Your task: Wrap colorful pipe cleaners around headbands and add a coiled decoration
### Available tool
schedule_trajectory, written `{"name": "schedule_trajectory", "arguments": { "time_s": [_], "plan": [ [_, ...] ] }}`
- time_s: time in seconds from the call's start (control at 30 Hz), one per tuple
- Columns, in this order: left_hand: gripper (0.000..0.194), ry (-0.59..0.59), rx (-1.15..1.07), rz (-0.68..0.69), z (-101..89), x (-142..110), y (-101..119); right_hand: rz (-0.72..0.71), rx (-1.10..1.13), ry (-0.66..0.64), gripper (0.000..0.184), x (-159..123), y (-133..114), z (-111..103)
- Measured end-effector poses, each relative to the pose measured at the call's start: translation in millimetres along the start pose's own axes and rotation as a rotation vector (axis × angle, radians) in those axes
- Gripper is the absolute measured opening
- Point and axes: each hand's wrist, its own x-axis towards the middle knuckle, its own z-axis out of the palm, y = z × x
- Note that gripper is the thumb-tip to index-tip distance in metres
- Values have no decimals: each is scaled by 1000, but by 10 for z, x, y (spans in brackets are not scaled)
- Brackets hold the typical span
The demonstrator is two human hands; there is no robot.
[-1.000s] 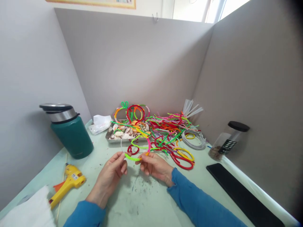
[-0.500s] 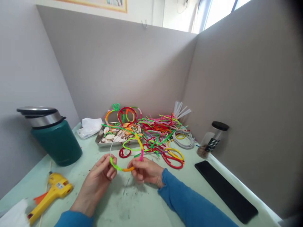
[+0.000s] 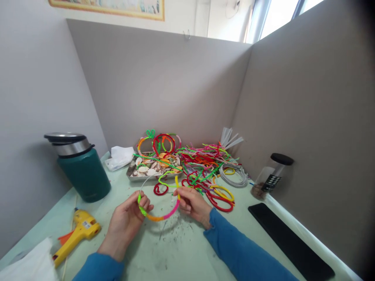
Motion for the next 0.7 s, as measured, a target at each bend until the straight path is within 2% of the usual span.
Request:
{"name": "schedule_trajectory", "arguments": {
  "time_s": [0.13,0.33,0.4,0.5,0.63,0.7],
  "plan": [
    [14,-24,-31,-38,-3,-19,23,-21,-152,-8,26,-17,6,26],
    [18,-51,0,-134,-49,-4,0,-51,-329,38,46,-13,5,-4],
    [17,-36,29,-163,-71,13,-18,-71,-386,50,46,-16,5,-8],
    [12,-24,111,-203,-91,29,-48,-128,-457,42,38,-24,2,0],
    [16,-38,285,-281,-41,12,-88,-99,-361,-49,32,-33,0,3],
    [20,-20,336,-267,6,-5,-101,-88,-286,-61,32,-34,-2,-4]
  ]
}}
